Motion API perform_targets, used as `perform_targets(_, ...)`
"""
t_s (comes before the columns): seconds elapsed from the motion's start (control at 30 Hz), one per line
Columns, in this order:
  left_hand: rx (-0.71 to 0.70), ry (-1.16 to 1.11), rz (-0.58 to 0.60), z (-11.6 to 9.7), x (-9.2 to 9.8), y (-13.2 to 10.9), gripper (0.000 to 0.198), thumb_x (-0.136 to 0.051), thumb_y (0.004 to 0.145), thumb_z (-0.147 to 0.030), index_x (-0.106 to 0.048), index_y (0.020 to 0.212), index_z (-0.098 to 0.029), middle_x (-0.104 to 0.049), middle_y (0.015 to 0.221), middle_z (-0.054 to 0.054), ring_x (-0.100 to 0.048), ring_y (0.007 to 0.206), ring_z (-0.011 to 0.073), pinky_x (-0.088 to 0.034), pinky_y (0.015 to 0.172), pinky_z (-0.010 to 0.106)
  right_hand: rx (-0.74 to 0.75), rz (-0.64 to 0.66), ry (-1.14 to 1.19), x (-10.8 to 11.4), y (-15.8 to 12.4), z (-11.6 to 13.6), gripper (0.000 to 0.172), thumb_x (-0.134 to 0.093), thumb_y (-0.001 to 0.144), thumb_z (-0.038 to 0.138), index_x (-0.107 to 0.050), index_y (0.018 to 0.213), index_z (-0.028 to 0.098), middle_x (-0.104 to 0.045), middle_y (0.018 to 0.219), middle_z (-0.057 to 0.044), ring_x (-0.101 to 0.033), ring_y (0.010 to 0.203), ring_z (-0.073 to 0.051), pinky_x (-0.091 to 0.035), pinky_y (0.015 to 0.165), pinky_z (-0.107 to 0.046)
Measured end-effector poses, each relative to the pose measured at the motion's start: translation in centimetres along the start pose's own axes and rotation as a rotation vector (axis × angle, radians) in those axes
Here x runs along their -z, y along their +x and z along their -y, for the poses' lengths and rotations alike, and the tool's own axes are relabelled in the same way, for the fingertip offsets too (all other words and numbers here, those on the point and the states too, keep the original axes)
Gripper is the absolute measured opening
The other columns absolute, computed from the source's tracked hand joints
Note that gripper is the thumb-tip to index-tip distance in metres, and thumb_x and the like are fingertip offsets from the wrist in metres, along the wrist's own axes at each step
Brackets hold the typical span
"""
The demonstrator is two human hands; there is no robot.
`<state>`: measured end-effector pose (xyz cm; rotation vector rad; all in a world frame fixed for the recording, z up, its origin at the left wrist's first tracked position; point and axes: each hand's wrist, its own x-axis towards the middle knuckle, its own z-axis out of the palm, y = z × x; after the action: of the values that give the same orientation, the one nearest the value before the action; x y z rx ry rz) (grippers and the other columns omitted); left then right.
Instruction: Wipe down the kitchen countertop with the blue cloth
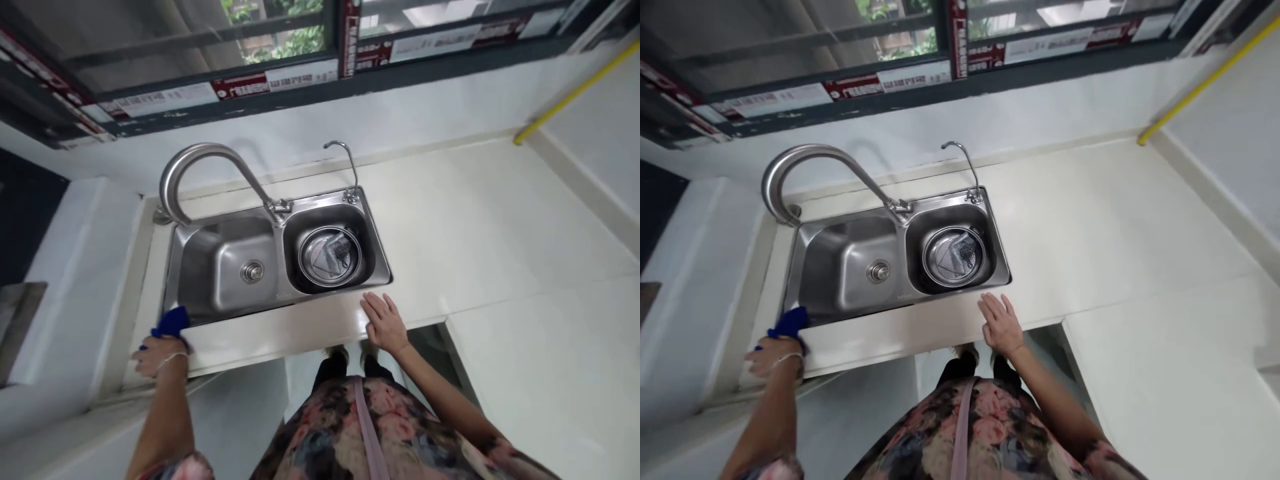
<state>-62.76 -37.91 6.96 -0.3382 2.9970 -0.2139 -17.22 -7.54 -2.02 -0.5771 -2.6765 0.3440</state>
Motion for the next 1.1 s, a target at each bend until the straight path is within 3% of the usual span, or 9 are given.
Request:
perform_targets(0.1,-0.011,0.002,-0.075,-2.2,-0.6,-6.6,0.049,-0.033,0.101,-0.037,-0.055,0.139,-0.015,-0.058,0.139,0.025,-0.065,0.121,0.0465,-0.059,0.085,0.058,-0.015,-0.001,0.068,-0.4,-0.2,-0.1,0.072,-0.052,0.083,0.013,-0.048,0.155,0.012,-0.05,0.16,-0.017,-0.04,0.153,-0.031,-0.023,0.131,-0.06)
perform_targets(0.3,-0.467,0.011,-0.126,-7.1,-4.2,-21.7,0.042,-0.046,0.101,-0.042,-0.064,0.134,-0.021,-0.059,0.128,0.021,-0.065,0.111,0.0372,-0.058,0.081,0.047,-0.051,-0.043,0.27,-1.0,0.3,-0.4,0.064,-0.051,0.085,0.012,-0.055,0.149,0.011,-0.056,0.155,-0.018,-0.045,0.15,-0.031,-0.027,0.13,-0.062)
perform_targets(0.4,-0.777,0.021,-0.096,-10.2,-5.2,-27.9,0.044,-0.047,0.101,-0.036,-0.064,0.138,-0.019,-0.055,0.132,0.023,-0.063,0.109,0.0364,-0.056,0.084,0.047,-0.148,-0.213,0.454,-0.3,0.4,-1.4,0.053,-0.044,0.088,0.009,-0.064,0.137,0.017,-0.068,0.138,-0.014,-0.059,0.136,-0.025,-0.044,0.122,-0.054)
perform_targets(0.5,-1.004,0.023,-0.081,-13.9,-5.3,-33.0,0.045,-0.049,0.101,-0.034,-0.064,0.14,-0.019,-0.054,0.134,0.024,-0.061,0.109,0.0358,-0.054,0.089,0.047,-0.3,-0.43,0.607,2.0,-0.8,-3.8,0.043,-0.039,0.091,0.009,-0.067,0.121,0.02,-0.074,0.12,-0.011,-0.072,0.108,-0.02,-0.061,0.099,-0.04)
perform_targets(0.6,-1.233,-0.003,-0.06,-18.3,-5.0,-38.0,0.045,-0.051,0.1,-0.032,-0.064,0.142,-0.021,-0.054,0.135,0.022,-0.06,0.11,0.0349,-0.052,0.092,0.047,-0.439,-0.585,0.625,5.8,-3.6,-6.7,0.033,-0.041,0.095,0.013,-0.067,0.112,0.022,-0.076,0.107,-0.006,-0.073,0.081,-0.015,-0.062,0.082,-0.033)
perform_targets(0.73,-1.542,-0.07,0.023,-24.6,-4.6,-45.6,0.044,-0.051,0.1,-0.032,-0.065,0.141,-0.025,-0.055,0.137,0.02,-0.059,0.113,0.0352,-0.052,0.094,0.047,-0.658,-0.744,0.51,10.6,-9.1,-9.6,0.028,-0.044,0.096,0.017,-0.068,0.109,0.023,-0.076,0.093,-0.003,-0.074,0.081,-0.017,-0.061,0.083,-0.032)
perform_targets(0.83,-1.744,-0.189,0.142,-29.2,-4.3,-51.1,0.044,-0.053,0.1,-0.033,-0.065,0.142,-0.027,-0.054,0.14,0.018,-0.058,0.117,0.0339,-0.051,0.101,0.049,-0.801,-0.814,0.41,12.1,-13.2,-10.8,0.029,-0.044,0.095,0.018,-0.069,0.109,0.023,-0.076,0.092,-0.003,-0.073,0.078,-0.018,-0.061,0.08,-0.032)
perform_targets(0.97,-1.905,-0.461,0.396,-34.8,-4.1,-56.5,0.049,-0.062,0.094,-0.03,-0.063,0.143,-0.023,-0.053,0.143,0.017,-0.052,0.134,0.0322,-0.043,0.118,0.051,-0.946,-0.795,0.298,11.5,-17.6,-11.4,0.03,-0.043,0.093,0.018,-0.069,0.107,0.023,-0.076,0.096,-0.005,-0.072,0.073,-0.018,-0.062,0.074,-0.032)
perform_targets(1.1,-1.767,-0.633,1.046,-39.1,-4.0,-59.3,0.075,-0.078,0.082,-0.036,-0.052,0.151,-0.019,-0.057,0.146,0.018,-0.055,0.136,0.0314,-0.043,0.118,0.051,-1.013,-0.74,0.188,10.2,-20.6,-10.6,0.032,-0.043,0.094,0.019,-0.068,0.114,0.022,-0.075,0.114,-0.01,-0.074,0.09,-0.022,-0.064,0.085,-0.038)
